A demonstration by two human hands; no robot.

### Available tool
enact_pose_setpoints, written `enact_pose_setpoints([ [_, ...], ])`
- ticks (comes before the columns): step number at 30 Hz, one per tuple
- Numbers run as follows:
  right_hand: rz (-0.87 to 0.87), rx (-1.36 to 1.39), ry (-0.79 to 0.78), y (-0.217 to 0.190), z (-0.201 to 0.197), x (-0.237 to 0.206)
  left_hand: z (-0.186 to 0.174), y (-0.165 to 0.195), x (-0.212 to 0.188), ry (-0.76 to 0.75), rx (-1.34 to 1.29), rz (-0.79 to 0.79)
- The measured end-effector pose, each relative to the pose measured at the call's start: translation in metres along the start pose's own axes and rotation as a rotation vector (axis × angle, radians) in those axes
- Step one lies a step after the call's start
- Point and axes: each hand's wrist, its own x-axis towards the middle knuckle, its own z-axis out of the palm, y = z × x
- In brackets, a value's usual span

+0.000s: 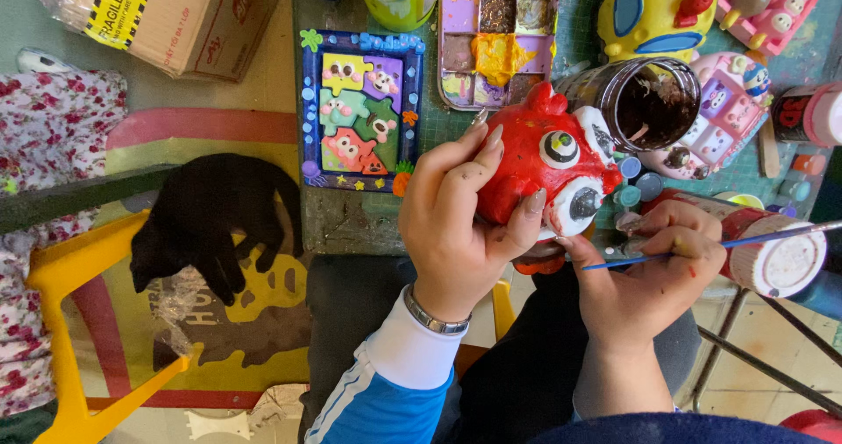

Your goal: The person sits at a small table and paints a red plaster animal figurine with a paintbrush, holding and turning the figurine to reach different sides. They dip the brush into a jar of red paint and continue applying paint to the figurine's body and head.

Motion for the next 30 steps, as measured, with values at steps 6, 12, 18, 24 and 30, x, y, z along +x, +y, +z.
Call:
enact_pose_setpoints([
  [6, 0.020, 0.143, 0.061, -0.0032, 0.0010, 0.0026, -0.0001, 0.0003, 0.0002, -0.001, 0.005, -0.015],
  [12, -0.029, 0.008, 0.013, -0.0032, 0.0046, 0.0017, 0.0002, 0.0011, 0.0001, 0.002, 0.006, -0.012],
  [18, -0.007, 0.078, 0.064, -0.0004, 0.0013, 0.0013, 0.0011, 0.0012, 0.0002, 0.007, 0.001, -0.017],
  [24, -0.048, 0.033, 0.044, -0.0026, 0.0060, 0.0009, -0.0001, 0.0009, 0.0002, 0.004, 0.025, -0.010],
  [30, -0.018, 0.039, 0.027, -0.0019, 0.0068, 0.0004, -0.0006, 0.0012, 0.0001, 0.003, 0.008, -0.018],
])
